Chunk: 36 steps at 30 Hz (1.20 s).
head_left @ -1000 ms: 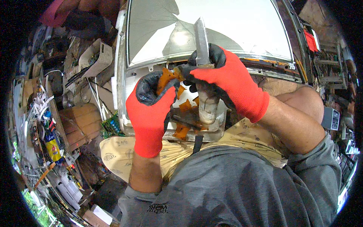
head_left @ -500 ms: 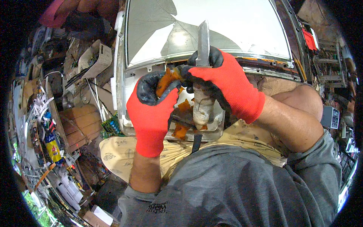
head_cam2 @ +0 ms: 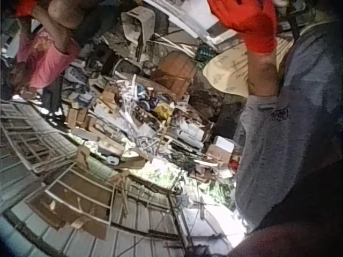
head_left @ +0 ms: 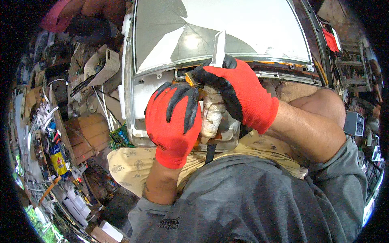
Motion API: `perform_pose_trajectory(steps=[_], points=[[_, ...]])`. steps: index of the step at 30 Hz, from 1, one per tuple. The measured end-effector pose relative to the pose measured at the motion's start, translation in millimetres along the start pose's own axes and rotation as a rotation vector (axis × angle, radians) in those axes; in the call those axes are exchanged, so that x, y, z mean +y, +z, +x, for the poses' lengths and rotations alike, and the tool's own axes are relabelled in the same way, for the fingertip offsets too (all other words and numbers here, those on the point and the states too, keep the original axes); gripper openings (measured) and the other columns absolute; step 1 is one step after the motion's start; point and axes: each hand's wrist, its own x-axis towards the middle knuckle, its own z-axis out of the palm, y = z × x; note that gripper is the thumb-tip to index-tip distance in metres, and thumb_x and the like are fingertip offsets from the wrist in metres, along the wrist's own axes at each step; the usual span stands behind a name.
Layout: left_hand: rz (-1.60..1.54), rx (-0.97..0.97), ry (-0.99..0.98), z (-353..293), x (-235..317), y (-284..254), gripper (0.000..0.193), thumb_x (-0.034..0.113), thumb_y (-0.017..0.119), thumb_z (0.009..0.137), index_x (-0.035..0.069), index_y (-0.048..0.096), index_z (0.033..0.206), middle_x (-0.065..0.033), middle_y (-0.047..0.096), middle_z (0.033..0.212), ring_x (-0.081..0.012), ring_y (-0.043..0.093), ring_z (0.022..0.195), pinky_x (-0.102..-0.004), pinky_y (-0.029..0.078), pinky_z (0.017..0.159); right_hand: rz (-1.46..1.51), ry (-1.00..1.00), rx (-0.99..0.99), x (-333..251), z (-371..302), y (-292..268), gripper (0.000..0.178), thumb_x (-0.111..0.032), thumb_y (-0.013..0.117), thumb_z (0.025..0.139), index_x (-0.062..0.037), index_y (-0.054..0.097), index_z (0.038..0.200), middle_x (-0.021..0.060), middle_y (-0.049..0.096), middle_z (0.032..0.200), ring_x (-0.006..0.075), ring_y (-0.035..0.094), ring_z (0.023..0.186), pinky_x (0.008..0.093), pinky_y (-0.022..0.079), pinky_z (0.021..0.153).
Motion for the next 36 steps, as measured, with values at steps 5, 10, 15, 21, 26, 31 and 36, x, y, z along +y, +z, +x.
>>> perform_pose_trajectory(steps=[5, 10, 15, 21, 26, 31, 36], points=[[-0.023, -0.027, 0.073, 0.1, -2.6, -4.0, 0.032, 0.006, 0.075, 0.066, 0.007, 0.072, 0.098, -0.0113, 0.068, 0.102, -0.0315, 0.065, 0.095, -0.0466, 0.050, 0.093, -0.007, 0.013, 0.026, -2.8, -1.2, 0.9, 0.021, -0.021, 0.069, 0.086, -0.0009, 0.068, 0.091, 0.0058, 0.067, 0.079, 0.0120, 0.059, 0.074, 0.0306, 0.050, 0.068], [-0.096, -0.130, 0.175, 1.8, 3.2, -15.7, 0.034, 0.010, 0.075, 0.066, 0.008, 0.071, 0.100, -0.0099, 0.067, 0.105, -0.0312, 0.065, 0.095, -0.0474, 0.051, 0.092, -0.434, -0.170, -0.016, -4.2, 12.1, -16.8, 0.018, -0.019, 0.064, 0.086, -0.0070, 0.069, 0.099, 0.0106, 0.069, 0.084, 0.0219, 0.066, 0.078, 0.0327, 0.052, 0.071], [-0.634, 0.033, -0.590, 2.2, 18.6, -12.2, 0.031, -0.002, 0.075, 0.073, 0.001, 0.068, 0.103, -0.0094, 0.068, 0.098, -0.0196, 0.066, 0.090, -0.0312, 0.052, 0.086, -0.180, 0.108, -0.047, -14.4, 26.6, -27.0, 0.017, -0.022, 0.064, 0.085, -0.0069, 0.067, 0.093, 0.0084, 0.067, 0.082, 0.0215, 0.066, 0.074, 0.0330, 0.052, 0.068], [-0.734, -0.048, -1.041, 14.4, -41.4, -29.0, 0.029, 0.012, 0.069, 0.089, -0.001, 0.064, 0.115, -0.0041, 0.068, 0.098, -0.0057, 0.058, 0.075, -0.0197, 0.046, 0.065, 0.164, 0.237, -0.023, -23.4, 26.3, -24.1, 0.017, -0.022, 0.067, 0.088, -0.0055, 0.061, 0.086, -0.0010, 0.054, 0.062, 0.0088, 0.049, 0.052, 0.0266, 0.041, 0.046], [-0.733, -0.333, -0.999, 3.1, -64.5, -47.9, 0.028, 0.008, 0.063, 0.089, 0.000, 0.064, 0.116, -0.0051, 0.068, 0.095, -0.0091, 0.060, 0.077, -0.0221, 0.048, 0.067, 0.224, 0.263, -0.084, -44.7, 21.7, -38.1, 0.015, -0.020, 0.066, 0.089, -0.0063, 0.062, 0.089, -0.0009, 0.054, 0.064, 0.0086, 0.048, 0.050, 0.0252, 0.040, 0.044], [-0.667, -0.519, -0.981, -14.8, -57.0, -28.0, 0.028, 0.006, 0.068, 0.080, 0.000, 0.066, 0.108, -0.0067, 0.069, 0.089, -0.0112, 0.063, 0.080, -0.0263, 0.051, 0.071, -0.018, 0.031, -0.093, -60.1, 28.6, -71.2, 0.030, -0.025, 0.064, 0.091, -0.0010, 0.066, 0.109, 0.0053, 0.065, 0.092, 0.0138, 0.064, 0.081, 0.0286, 0.054, 0.076], [-0.619, -0.586, -0.924, -40.3, -65.1, 7.0, 0.026, 0.007, 0.070, 0.077, 0.000, 0.068, 0.102, -0.0093, 0.071, 0.089, -0.0150, 0.066, 0.079, -0.0289, 0.052, 0.074, 0.079, 0.074, -0.071, -81.5, 19.8, -73.6, 0.031, -0.025, 0.064, 0.091, -0.0003, 0.064, 0.110, 0.0084, 0.065, 0.094, 0.0166, 0.066, 0.082, 0.0309, 0.055, 0.076]])
